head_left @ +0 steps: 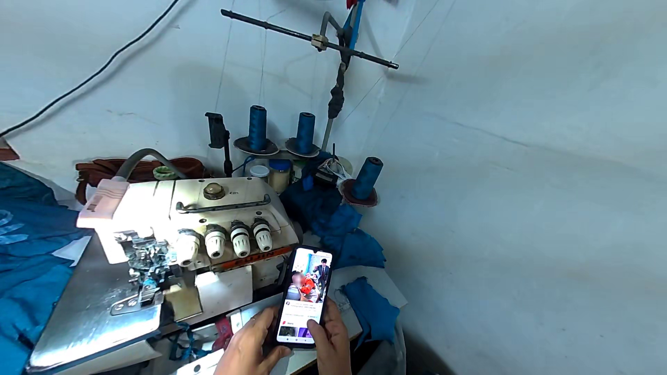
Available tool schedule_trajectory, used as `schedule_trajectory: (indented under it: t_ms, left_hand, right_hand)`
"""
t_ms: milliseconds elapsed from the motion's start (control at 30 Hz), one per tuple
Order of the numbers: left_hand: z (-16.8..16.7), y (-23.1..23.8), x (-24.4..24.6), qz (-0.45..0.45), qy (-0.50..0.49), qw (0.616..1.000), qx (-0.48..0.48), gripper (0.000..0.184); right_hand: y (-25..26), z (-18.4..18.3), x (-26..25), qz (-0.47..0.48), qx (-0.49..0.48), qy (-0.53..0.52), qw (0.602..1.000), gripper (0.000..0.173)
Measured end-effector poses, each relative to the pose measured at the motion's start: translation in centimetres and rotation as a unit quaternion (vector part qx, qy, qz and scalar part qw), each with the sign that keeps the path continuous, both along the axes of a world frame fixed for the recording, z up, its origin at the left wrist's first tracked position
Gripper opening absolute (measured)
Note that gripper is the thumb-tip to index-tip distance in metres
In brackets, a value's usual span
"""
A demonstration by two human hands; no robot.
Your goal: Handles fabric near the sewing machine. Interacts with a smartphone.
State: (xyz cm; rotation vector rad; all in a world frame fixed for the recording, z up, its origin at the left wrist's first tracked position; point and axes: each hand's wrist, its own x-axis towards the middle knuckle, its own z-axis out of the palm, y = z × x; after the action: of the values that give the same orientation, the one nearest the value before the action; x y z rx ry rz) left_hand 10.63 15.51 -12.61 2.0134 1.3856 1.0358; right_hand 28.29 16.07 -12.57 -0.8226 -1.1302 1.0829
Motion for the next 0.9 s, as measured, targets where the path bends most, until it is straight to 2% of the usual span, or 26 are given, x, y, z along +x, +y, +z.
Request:
schedule_trajectory:
  t_ms: [900]
  left_hand:
    - [0.42,-0.1,0.05,0.0,0.007,1.0,-0.009,0.056]
  right_hand:
    - [-0.02,0.0,0.13,0.011,0.001,0.009,1.0,0.05]
